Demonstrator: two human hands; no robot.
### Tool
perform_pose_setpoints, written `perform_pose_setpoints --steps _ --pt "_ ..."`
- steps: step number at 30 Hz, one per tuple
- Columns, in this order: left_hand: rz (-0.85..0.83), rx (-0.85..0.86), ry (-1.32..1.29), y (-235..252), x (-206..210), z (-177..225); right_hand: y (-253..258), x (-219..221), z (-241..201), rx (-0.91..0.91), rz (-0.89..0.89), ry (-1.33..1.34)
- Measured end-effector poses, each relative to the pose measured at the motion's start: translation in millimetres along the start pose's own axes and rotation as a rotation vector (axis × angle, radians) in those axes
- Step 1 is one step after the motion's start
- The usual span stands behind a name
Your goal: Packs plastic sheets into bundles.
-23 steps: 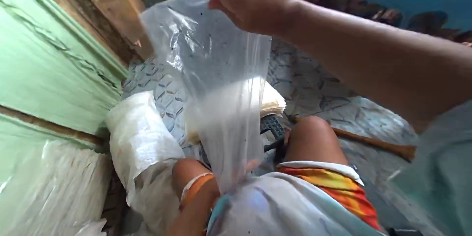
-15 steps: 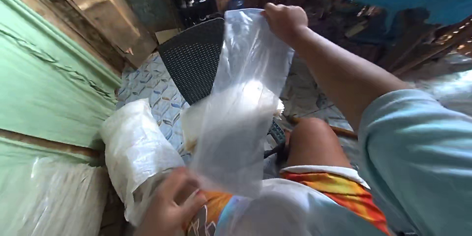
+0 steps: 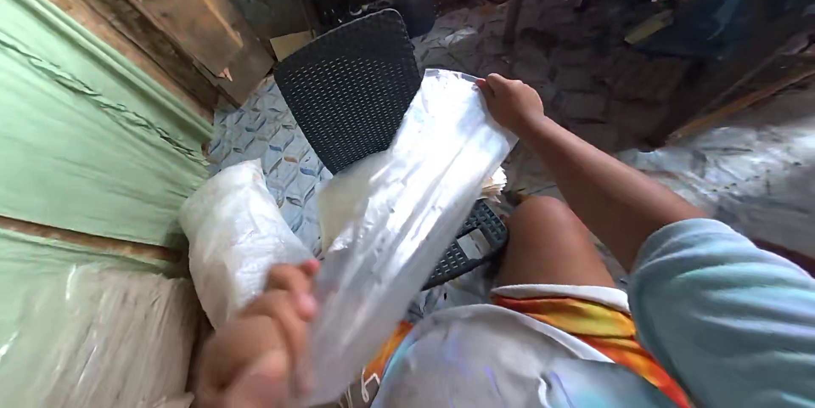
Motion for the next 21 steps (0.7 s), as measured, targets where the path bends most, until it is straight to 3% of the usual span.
perform_pose_setpoints --steps 2,4,5,6,9,10,12,14,17,21 --pt "-0.150 0.021 0.228 1 4 -10 -1 -5 19 0.008 0.033 -0.034" --pt "-0.028 0.075 0.796 10 -24 -35 -1 -11 37 0.099 0.092 0.047" --pt "0.079 0.039 0.916 15 -43 -55 -1 -12 43 0.152 0.134 0.135" --pt "0.154 -0.082 0.879 17 -60 -77 -1 -12 44 0.187 0.164 0.216" --pt "0.186 -0.706 0.279 5 -70 -134 -9 -6 34 0.253 0.125 0.372" --pt "0.207 -0.863 0.209 -2 -62 -154 -15 -2 31 0.272 0.084 0.387" --pt "0.264 -1.057 0.354 -10 -51 -193 -26 8 26 0.302 0.025 0.369" --pt "0.265 -1.131 0.599 -16 -46 -222 -37 25 27 0.320 0.004 0.306" --pt "0.105 -1.117 1.023 -19 -37 -266 -39 64 48 0.364 -0.019 0.227" --pt "-0.112 -1.208 1.135 -42 -29 -336 -40 115 87 0.463 -0.145 0.124"
Point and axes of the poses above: each hand's wrist, its own y-axis towards the middle knuckle, its own x-axis out of the palm, z = x × y, the point moved 1 cm from there along y, towards the middle knuckle, and after that the axes turned 11 degrees about y, right-handed, at the moved point
